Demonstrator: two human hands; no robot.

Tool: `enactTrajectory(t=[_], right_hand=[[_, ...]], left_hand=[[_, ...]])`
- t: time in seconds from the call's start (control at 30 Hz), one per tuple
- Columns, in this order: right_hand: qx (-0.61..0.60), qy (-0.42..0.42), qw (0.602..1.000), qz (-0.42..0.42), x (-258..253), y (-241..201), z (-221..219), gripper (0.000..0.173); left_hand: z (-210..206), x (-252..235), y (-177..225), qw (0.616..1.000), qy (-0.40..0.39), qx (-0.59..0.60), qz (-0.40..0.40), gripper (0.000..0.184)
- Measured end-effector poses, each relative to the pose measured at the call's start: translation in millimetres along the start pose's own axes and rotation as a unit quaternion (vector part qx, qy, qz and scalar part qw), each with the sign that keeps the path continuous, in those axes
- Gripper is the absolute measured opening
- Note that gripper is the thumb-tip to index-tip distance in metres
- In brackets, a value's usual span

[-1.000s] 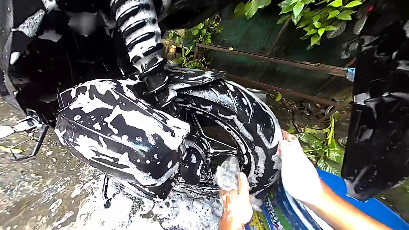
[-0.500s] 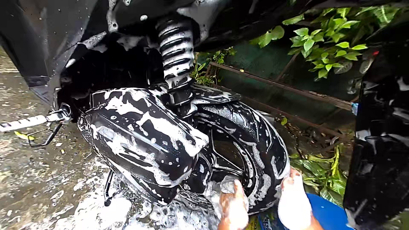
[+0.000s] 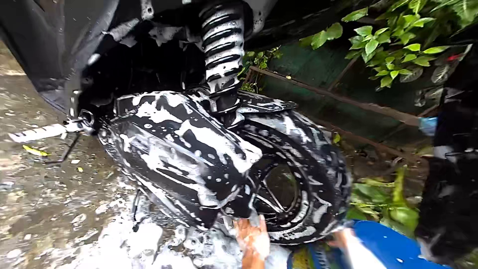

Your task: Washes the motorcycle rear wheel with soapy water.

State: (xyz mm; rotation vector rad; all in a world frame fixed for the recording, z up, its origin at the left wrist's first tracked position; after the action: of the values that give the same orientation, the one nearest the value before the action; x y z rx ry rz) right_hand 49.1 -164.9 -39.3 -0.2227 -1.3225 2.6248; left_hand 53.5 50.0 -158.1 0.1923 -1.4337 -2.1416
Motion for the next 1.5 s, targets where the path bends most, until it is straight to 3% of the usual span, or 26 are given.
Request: enactTrajectory(t=[0.03, 0.1, 0.2, 0.33, 0.43, 0.5, 0.57, 0.6, 0.67, 0.73, 0.8, 0.9, 0.97, 1.03, 1.2, 1.3, 1.4, 1.5], right_hand=[[-0.021, 0.015, 0.999, -0.025, -4.8, -2.7, 2.4, 0.062], [-0.028, 0.006, 0.999, 0.039, -8.3, -23.9, 15.1, 0.071], [0.000, 0.049, 0.985, 0.165, -11.1, -56.7, 35.4, 0.083], [0.017, 0.103, 0.984, 0.141, -19.8, -82.8, 25.4, 0.073], [0.050, 0.114, 0.976, 0.180, -4.5, -136.8, 11.7, 0.062], [0.080, 0.146, 0.954, 0.248, -8.4, -141.5, 10.5, 0.065], [0.088, 0.162, 0.943, 0.277, -14.1, -142.0, 10.6, 0.065], [0.093, 0.162, 0.941, 0.281, -16.6, -145.3, 8.9, 0.065], [0.081, 0.157, 0.947, 0.270, -21.7, -146.7, 2.8, 0.066], [0.065, 0.154, 0.957, 0.238, -23.0, -139.9, -0.7, 0.066], [0.072, 0.158, 0.956, 0.237, -21.7, -136.6, -0.7, 0.065], [0.090, 0.160, 0.953, 0.241, -16.6, -138.2, 1.6, 0.068], [0.092, 0.154, 0.953, 0.245, -19.0, -140.0, 1.7, 0.072], [0.069, 0.147, 0.960, 0.227, -20.2, -134.2, 2.1, 0.071], [0.023, 0.136, 0.964, 0.228, -19.0, -129.3, -1.2, 0.069], [0.015, 0.145, 0.966, 0.212, -17.9, -134.6, -2.8, 0.066], [0.012, 0.153, 0.966, 0.206, -15.4, -138.1, -5.7, 0.061], [0.030, 0.145, 0.968, 0.203, -11.3, -136.1, -4.1, 0.058]], left_hand=[[2.4, -9.2, -4.0, 0.998, -0.004, -0.070, 0.004, 0.077], [2.8, -8.6, -2.3, 0.996, -0.002, -0.088, 0.028, 0.077], [-8.5, 34.7, 29.3, 0.999, 0.025, 0.025, 0.029, 0.077], [22.7, 77.7, 67.6, 0.981, -0.025, 0.167, 0.099, 0.074], [55.5, 89.4, 102.8, 0.940, -0.040, 0.327, 0.086, 0.055], [56.7, 88.5, 106.7, 0.908, -0.018, 0.411, 0.080, 0.051], [39.9, 87.0, 83.4, 0.915, 0.016, 0.398, 0.067, 0.049], [29.4, 84.9, 63.2, 0.935, 0.033, 0.351, 0.034, 0.046], [6.7, 73.5, 14.0, 0.969, 0.093, 0.225, -0.039, 0.058], [-1.1, 56.6, -21.3, 0.984, 0.137, 0.106, -0.043, 0.071], [0.1, 36.0, -27.2, 0.994, 0.106, 0.008, -0.001, 0.074], [20.1, 36.1, 6.6, 0.983, 0.072, 0.114, 0.124, 0.070], [34.4, 42.8, 40.3, 0.966, 0.098, 0.216, 0.098, 0.061], [32.0, 37.5, 59.6, 0.959, 0.065, 0.270, 0.060, 0.061], [18.3, 23.9, 41.4, 0.932, -0.042, 0.340, 0.121, 0.067], [37.9, 47.8, 45.9, 0.951, -0.011, 0.250, 0.182, 0.072], [46.9, 29.2, 51.1, 0.927, 0.034, 0.344, 0.144, 0.062], [27.2, 6.8, 50.1, 0.906, 0.013, 0.409, 0.109, 0.062]])
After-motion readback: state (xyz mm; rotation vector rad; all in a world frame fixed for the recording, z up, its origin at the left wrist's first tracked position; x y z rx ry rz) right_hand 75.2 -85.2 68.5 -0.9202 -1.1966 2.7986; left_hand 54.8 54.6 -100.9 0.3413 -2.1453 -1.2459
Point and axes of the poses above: each hand's wrist, its own x-axis away from the middle knuckle, its own z-axis out of the back of the hand, y = z × x, the point moved 4 cm from there along -x, towards the middle knuckle, and after that the axes turned 13 degrees about y, right-handed, at the moved point
